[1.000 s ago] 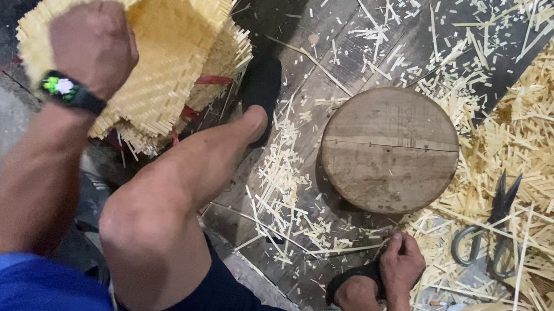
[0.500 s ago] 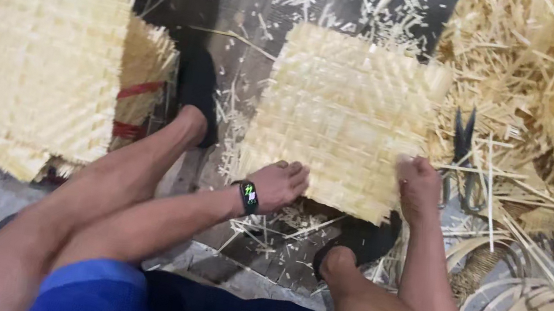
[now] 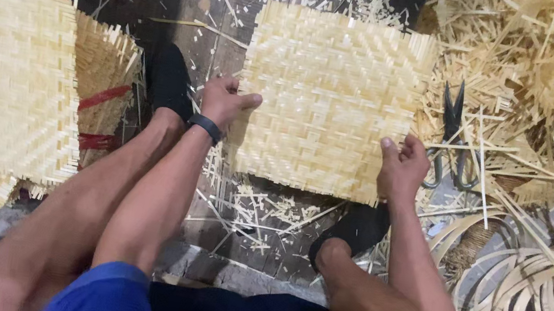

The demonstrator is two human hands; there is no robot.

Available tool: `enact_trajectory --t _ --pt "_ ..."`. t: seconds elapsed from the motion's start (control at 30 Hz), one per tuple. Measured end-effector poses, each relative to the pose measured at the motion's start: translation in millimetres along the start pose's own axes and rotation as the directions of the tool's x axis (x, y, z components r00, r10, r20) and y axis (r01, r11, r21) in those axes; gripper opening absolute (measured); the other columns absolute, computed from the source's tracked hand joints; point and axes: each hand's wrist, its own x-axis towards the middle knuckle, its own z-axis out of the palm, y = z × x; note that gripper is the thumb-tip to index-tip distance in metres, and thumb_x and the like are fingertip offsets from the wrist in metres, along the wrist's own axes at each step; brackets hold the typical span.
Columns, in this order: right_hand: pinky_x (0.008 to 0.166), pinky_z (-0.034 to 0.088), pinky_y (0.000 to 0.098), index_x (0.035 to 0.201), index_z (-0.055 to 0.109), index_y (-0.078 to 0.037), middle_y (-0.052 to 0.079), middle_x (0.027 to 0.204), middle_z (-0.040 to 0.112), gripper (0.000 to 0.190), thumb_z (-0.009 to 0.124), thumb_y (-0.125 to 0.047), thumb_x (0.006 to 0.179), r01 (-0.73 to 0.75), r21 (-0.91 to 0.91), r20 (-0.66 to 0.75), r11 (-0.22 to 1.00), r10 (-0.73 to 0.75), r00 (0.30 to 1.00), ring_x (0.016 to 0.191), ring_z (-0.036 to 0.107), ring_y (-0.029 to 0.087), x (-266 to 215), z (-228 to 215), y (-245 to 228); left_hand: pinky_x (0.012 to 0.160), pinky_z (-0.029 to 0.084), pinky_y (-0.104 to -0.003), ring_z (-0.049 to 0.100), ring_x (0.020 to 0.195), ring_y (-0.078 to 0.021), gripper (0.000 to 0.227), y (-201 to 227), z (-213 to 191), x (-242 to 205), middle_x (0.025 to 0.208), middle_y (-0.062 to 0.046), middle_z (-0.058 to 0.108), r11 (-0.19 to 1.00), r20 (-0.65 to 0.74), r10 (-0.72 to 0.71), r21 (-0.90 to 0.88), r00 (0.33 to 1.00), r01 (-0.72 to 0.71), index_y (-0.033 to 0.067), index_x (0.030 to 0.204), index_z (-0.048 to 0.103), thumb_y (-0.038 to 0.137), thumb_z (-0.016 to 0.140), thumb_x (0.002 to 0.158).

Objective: The person sits on the floor and repeatedly places a woven bamboo mat onto a circular wooden mold. Using shears, they trim the excess bamboo strips from the edges of the mat to fit the mold's shape. The person then removes the trimmed mat and repeats the process with a new piece from a stack.

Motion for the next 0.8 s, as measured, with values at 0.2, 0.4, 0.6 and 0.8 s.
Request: enact_trajectory --t 0.2,0.4,0.6,0.8 --pt "0.118 0.028 0.0551 0.12 0.058 -0.006 0.015 0.141 0.045 0.042 0.074 -0.033 0.091 0.627 -0.553 0.44 0.549 -0.447 0.779 0.136 0.04 0.035 -30 27 -63 0.062 0.054 -0.029 0.063 0.065 -0.0058 0.035 15 7 -11 0.078 -0.001 0.075 0.995 -0.088 0.083 -0.039 0.993 -0.087 0.0045 0.09 0.079 0.02 0.095 0.064" --pt "0.114 0.023 0.0643 0.149 0.054 -0.014 0.019 0.147 0.04 0.061 0.066 -0.041 0.095 0.761 -0.547 0.554 0.348 -0.531 0.641 0.138 0.032 0.043 -42 51 -71 0.063 0.052 -0.037 0.061 0.065 -0.0187 0.021 69 25 -67 0.071 -0.008 0.07 0.902 -0.301 0.166 0.432 0.939 -0.021 0.0037 0.08 0.073 0.017 0.089 0.077" --pt "0.116 0.022 0.0629 0.151 0.052 -0.015 0.018 0.151 0.039 0.065 0.065 -0.044 0.094 0.738 -0.564 0.581 0.371 -0.458 0.673 0.142 0.032 0.042 -40 52 -45 0.07 0.052 -0.04 0.061 0.08 -0.0239 0.01 101 112 -203 0.086 -0.01 0.063 0.563 0.251 0.684 0.416 0.685 -0.715 0.0065 0.092 0.064 -0.003 0.064 0.093" --pt "0.118 0.02 0.0615 0.153 0.05 -0.016 0.017 0.155 0.037 0.07 0.064 -0.048 0.092 0.743 -0.567 0.592 0.355 -0.452 0.667 0.145 0.032 0.041 -37 52 -34 0.074 0.055 -0.039 0.067 0.085 -0.0264 0.015 95 73 -158 0.092 -0.01 0.07 0.708 -0.205 0.701 0.315 0.683 -0.632 0.0102 0.099 0.069 0.01 0.073 0.084"
